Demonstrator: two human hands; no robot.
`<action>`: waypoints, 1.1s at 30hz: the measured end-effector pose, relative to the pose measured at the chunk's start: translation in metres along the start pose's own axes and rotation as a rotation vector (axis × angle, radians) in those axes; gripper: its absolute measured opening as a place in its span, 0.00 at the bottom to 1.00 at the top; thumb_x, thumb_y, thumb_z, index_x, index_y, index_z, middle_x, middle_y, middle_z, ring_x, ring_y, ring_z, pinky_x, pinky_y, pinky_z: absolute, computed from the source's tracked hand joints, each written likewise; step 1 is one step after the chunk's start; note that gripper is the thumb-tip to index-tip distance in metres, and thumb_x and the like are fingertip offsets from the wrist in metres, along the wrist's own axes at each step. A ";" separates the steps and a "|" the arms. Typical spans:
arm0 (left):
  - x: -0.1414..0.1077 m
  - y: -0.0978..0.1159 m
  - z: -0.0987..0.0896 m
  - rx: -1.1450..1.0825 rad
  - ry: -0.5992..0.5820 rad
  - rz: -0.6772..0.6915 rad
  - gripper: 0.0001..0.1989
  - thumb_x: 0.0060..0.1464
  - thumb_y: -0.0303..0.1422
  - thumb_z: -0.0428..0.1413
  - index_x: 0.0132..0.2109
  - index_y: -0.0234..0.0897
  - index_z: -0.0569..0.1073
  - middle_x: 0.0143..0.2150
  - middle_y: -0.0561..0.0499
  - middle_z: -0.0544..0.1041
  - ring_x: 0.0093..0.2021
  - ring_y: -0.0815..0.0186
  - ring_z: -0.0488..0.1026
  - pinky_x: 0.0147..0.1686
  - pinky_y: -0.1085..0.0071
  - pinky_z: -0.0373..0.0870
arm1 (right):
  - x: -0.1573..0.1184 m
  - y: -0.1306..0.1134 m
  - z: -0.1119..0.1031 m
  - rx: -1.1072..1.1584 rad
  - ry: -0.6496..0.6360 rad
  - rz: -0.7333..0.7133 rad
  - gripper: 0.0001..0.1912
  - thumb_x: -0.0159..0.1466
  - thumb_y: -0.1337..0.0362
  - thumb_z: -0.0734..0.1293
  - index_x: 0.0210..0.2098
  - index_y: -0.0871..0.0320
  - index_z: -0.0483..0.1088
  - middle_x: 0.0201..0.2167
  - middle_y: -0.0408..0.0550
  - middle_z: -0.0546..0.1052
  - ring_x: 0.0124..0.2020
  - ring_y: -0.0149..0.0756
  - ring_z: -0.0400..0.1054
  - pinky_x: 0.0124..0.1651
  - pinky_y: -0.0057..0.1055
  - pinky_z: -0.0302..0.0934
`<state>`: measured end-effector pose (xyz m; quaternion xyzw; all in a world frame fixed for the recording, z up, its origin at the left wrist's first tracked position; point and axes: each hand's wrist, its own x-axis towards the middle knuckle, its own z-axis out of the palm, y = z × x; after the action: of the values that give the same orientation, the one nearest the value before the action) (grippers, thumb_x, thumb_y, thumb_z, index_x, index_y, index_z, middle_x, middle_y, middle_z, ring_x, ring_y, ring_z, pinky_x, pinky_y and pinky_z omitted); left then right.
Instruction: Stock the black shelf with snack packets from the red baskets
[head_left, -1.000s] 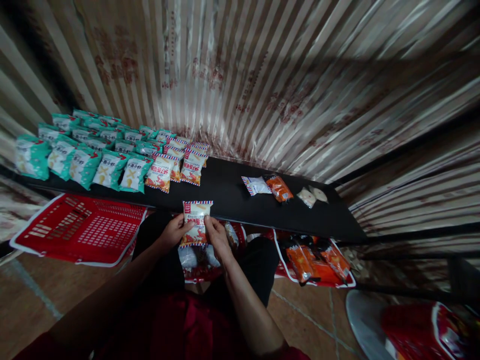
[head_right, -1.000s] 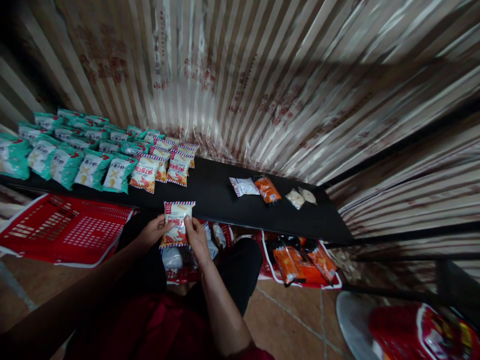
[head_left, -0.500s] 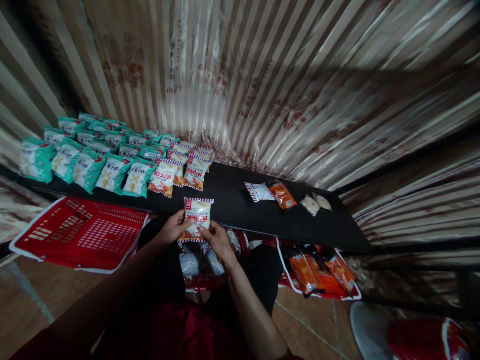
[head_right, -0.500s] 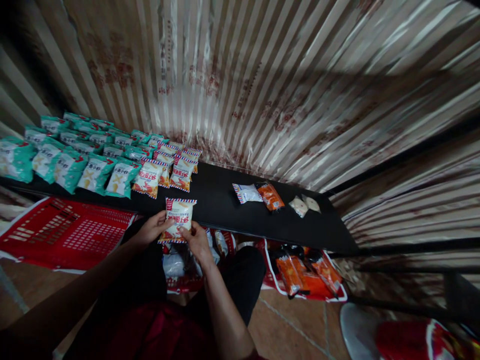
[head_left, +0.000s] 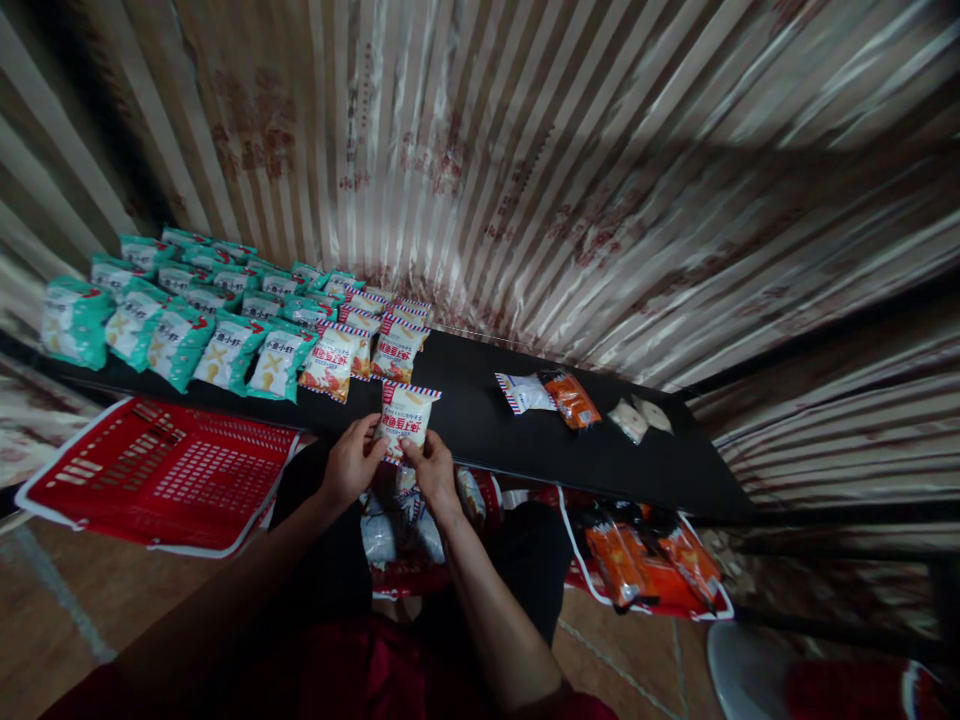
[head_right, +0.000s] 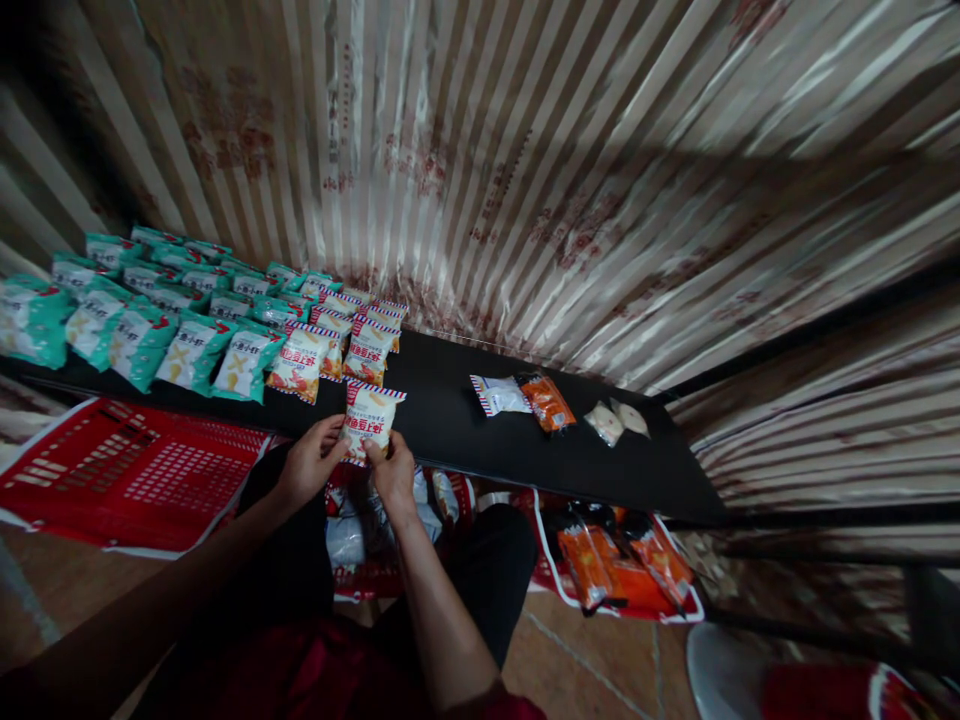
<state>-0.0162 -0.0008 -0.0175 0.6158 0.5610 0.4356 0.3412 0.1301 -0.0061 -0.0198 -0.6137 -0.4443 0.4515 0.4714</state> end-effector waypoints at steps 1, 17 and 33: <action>-0.003 0.001 0.001 0.059 0.011 0.047 0.19 0.54 0.36 0.50 0.52 0.35 0.67 0.48 0.43 0.73 0.46 0.59 0.72 0.48 0.61 0.69 | 0.003 0.000 0.001 -0.011 0.020 -0.008 0.19 0.52 0.55 0.68 0.41 0.58 0.70 0.34 0.47 0.78 0.34 0.39 0.71 0.39 0.35 0.65; 0.002 -0.017 0.012 0.349 -0.001 0.253 0.24 0.57 0.28 0.43 0.61 0.32 0.57 0.64 0.39 0.56 0.63 0.57 0.54 0.60 0.55 0.56 | 0.052 -0.012 0.032 -0.243 0.099 -0.099 0.18 0.56 0.55 0.65 0.44 0.56 0.67 0.37 0.48 0.78 0.34 0.37 0.71 0.39 0.32 0.63; 0.024 -0.028 0.002 0.388 0.071 0.287 0.25 0.55 0.26 0.45 0.60 0.32 0.59 0.64 0.39 0.58 0.64 0.53 0.53 0.59 0.53 0.58 | 0.074 -0.019 0.055 -0.391 0.078 -0.229 0.17 0.58 0.54 0.63 0.42 0.56 0.71 0.37 0.49 0.74 0.38 0.37 0.67 0.42 0.31 0.60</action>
<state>-0.0258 0.0269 -0.0398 0.7274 0.5528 0.3849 0.1312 0.0892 0.0781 -0.0194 -0.6560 -0.5714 0.2765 0.4084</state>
